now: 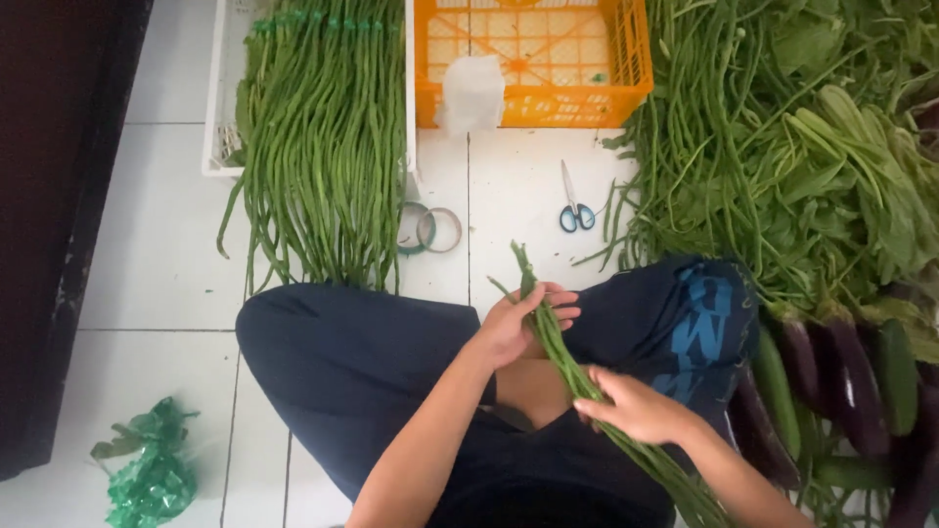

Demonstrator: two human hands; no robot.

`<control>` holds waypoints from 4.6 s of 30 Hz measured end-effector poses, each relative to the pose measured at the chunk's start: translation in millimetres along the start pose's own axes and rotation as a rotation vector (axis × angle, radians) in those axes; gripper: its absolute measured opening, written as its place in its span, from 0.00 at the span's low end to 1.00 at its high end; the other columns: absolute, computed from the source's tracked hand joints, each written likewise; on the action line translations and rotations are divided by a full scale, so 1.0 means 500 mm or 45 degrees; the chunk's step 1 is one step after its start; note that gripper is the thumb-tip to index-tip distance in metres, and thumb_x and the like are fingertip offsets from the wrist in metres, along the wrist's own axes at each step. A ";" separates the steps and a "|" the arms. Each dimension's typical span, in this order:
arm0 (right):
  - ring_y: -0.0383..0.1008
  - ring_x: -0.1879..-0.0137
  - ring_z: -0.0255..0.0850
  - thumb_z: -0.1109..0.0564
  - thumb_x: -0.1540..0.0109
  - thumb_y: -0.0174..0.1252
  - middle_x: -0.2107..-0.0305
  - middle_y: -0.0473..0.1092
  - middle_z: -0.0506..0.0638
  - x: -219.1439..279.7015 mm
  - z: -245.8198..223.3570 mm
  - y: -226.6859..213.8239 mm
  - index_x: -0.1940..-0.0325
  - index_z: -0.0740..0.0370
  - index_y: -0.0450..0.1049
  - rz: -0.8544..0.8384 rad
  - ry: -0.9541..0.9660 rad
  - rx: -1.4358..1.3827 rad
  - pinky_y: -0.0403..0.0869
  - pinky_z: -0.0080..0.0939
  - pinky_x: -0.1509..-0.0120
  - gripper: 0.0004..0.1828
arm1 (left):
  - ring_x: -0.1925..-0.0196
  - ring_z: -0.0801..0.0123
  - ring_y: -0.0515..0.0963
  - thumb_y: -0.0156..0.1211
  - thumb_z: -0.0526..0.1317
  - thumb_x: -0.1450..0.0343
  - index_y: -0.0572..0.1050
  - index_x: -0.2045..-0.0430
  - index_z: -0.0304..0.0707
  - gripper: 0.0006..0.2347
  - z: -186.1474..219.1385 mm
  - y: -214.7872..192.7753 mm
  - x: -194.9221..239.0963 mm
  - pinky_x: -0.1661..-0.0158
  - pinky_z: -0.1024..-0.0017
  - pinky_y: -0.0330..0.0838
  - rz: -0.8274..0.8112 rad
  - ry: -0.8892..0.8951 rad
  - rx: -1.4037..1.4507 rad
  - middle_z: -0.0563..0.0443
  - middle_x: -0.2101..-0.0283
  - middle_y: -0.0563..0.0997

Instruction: The person sits on the floor and bundles long green beans by hand. They gather a handful of beans, align them, and secure them with a green plastic tie, using scissors to cut the tie. The finished bundles are placed into a white plastic crate.

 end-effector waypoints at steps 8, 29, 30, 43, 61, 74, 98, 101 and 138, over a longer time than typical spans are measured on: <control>0.80 0.45 0.50 0.47 0.34 0.61 0.51 0.78 0.59 -0.061 -0.101 -0.084 0.39 0.63 0.73 0.497 -0.141 -0.291 0.79 0.51 0.43 0.24 | 0.38 0.51 0.76 0.59 0.44 0.23 0.65 0.32 0.41 0.23 0.042 0.017 0.048 0.44 0.53 0.77 0.058 -0.046 -0.381 0.39 0.36 0.74; 0.81 0.61 0.48 0.57 0.32 0.60 0.61 0.78 0.64 -0.092 -0.059 -0.126 0.45 0.68 0.76 0.783 -0.313 -0.595 0.79 0.53 0.55 0.15 | 0.56 0.64 0.86 0.63 0.40 0.25 0.76 0.62 0.42 0.05 0.008 -0.077 0.026 0.55 0.68 0.82 0.353 0.034 -0.232 0.46 0.57 0.84; 0.81 0.61 0.48 0.57 0.32 0.60 0.61 0.78 0.64 -0.087 -0.068 -0.128 0.45 0.68 0.76 0.780 -0.313 -0.592 0.79 0.53 0.55 0.15 | 0.56 0.64 0.86 0.63 0.40 0.25 0.76 0.62 0.42 0.05 0.003 -0.083 0.023 0.55 0.68 0.82 0.355 0.036 -0.230 0.46 0.57 0.84; 0.79 0.55 0.48 0.55 0.34 0.64 0.61 0.78 0.61 -0.073 -0.095 -0.121 0.48 0.67 0.79 0.781 -0.257 -0.531 0.76 0.53 0.51 0.15 | 0.68 0.74 0.80 0.73 0.39 0.31 0.81 0.53 0.34 0.15 -0.018 -0.102 -0.001 0.62 0.76 0.80 0.342 0.107 -0.431 0.46 0.59 0.85; 0.75 0.74 0.42 0.47 0.31 0.57 0.81 0.76 0.56 -0.042 -0.117 -0.129 0.59 0.62 0.83 0.928 -0.299 -0.224 0.72 0.41 0.70 0.17 | 0.46 0.41 0.81 0.50 0.46 0.20 0.65 0.69 0.39 0.12 -0.013 -0.087 0.010 0.43 0.46 0.76 0.377 0.068 0.017 0.30 0.48 0.81; 0.78 0.43 0.60 0.46 0.37 0.63 0.48 0.75 0.63 -0.046 -0.094 -0.039 0.30 0.62 0.65 0.541 -0.250 -0.176 0.79 0.63 0.42 0.34 | 0.63 0.59 0.85 0.68 0.42 0.28 0.69 0.61 0.42 0.12 0.019 -0.112 -0.008 0.56 0.60 0.83 0.533 0.135 0.128 0.47 0.63 0.84; 0.71 0.67 0.26 0.50 0.34 0.59 0.69 0.85 0.38 0.177 0.096 0.027 0.64 0.55 0.90 -0.496 0.372 -0.152 0.67 0.24 0.60 0.15 | 0.45 0.52 0.82 0.50 0.44 0.21 0.71 0.54 0.38 0.09 0.012 -0.021 -0.005 0.51 0.57 0.79 0.086 -0.131 0.044 0.37 0.45 0.80; 0.65 0.69 0.23 0.22 0.35 0.61 0.71 0.68 0.30 0.128 0.288 0.018 0.66 0.46 0.71 -0.380 0.398 0.692 0.69 0.25 0.61 0.28 | 0.44 0.52 0.81 0.46 0.43 0.20 0.71 0.49 0.37 0.11 -0.007 -0.002 -0.008 0.48 0.55 0.78 0.029 -0.181 0.000 0.37 0.45 0.80; 0.78 0.59 0.49 0.59 0.38 0.69 0.64 0.77 0.64 -0.159 -0.036 -0.142 0.53 0.71 0.81 0.768 -0.237 -0.915 0.79 0.53 0.57 0.13 | 0.55 0.60 0.85 0.59 0.41 0.23 0.78 0.55 0.33 0.10 0.050 -0.114 -0.029 0.54 0.60 0.84 0.439 0.084 -0.504 0.42 0.58 0.82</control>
Point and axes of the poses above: each hand's wrist, its own x-axis away from the middle knuckle, its own y-axis out of the palm, z = x × y, the point moved 9 cm from there along -x, towards the middle knuckle
